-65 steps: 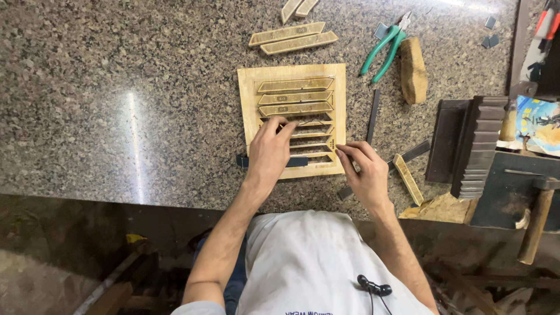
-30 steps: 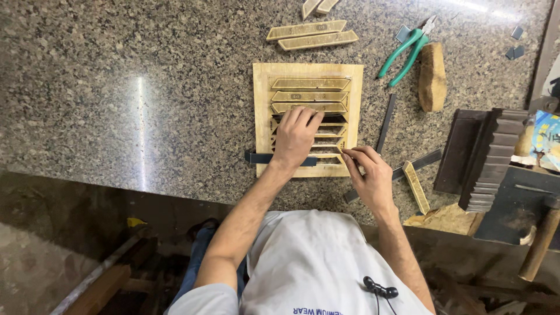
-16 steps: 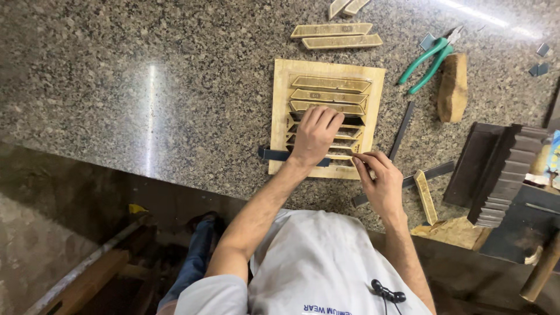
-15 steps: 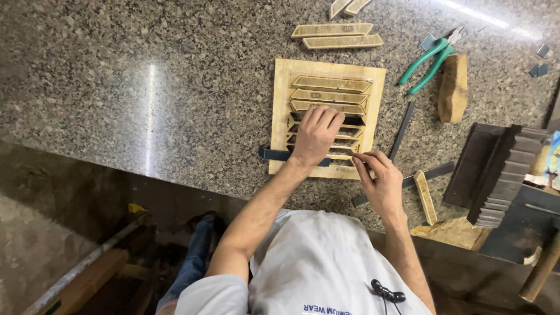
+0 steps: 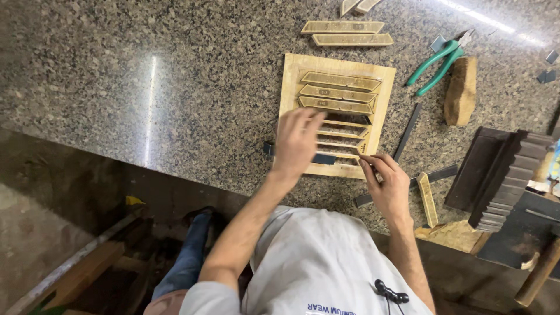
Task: The person uses a hammer and a metal bending jig to bend thin metal strips into angled shapes. They repeatedly place each strip into the jig, strike it with the hammer, and then inspect the bent piece before setting it aside.
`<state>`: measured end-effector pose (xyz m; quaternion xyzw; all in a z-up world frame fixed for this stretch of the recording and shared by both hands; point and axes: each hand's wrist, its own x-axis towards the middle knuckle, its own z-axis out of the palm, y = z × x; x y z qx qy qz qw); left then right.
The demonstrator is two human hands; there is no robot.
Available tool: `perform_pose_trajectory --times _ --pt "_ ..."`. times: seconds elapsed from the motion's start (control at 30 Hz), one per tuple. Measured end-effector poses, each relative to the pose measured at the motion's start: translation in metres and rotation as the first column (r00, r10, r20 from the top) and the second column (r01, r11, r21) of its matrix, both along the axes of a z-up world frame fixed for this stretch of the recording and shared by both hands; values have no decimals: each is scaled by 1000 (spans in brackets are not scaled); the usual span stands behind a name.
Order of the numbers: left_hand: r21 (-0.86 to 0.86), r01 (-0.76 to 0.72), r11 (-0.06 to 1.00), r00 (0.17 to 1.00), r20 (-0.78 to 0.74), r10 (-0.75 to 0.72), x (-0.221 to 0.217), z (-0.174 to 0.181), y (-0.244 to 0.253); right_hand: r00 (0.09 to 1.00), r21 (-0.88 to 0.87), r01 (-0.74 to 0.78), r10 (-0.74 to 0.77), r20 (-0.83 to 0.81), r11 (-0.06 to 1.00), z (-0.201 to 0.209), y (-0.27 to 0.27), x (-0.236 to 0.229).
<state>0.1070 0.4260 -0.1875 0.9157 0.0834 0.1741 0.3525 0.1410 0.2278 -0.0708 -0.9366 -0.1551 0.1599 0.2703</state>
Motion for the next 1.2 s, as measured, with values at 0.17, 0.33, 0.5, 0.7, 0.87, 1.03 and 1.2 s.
perform_pose_trajectory --times 0.17,0.33,0.5,0.7,0.87,1.03,1.2 --pt "-206 -237 949 925 -346 156 -56 33 76 1000 -15 -9 9 -1 1000 -2 0 -5" --pt "-489 -278 827 782 -615 -101 -68 41 96 997 -3 -76 76 27 997 -7 20 -4" --pt "-395 -101 913 861 -495 -119 -74 35 89 946 -64 -292 298 129 954 -14 37 -8" --pt "-403 53 914 829 -492 -266 -83 34 87 895 -163 -388 414 169 907 -37 38 -11" --pt "-260 259 930 869 -357 -342 -87 42 85 884 -173 -393 423 201 903 -45 23 -18" --pt "-242 21 970 982 -179 -66 -68 50 73 887 -241 -304 366 281 922 -47 8 -2" --pt "-331 -151 932 983 -154 104 -45 59 75 806 -237 -288 368 464 928 -45 8 36"
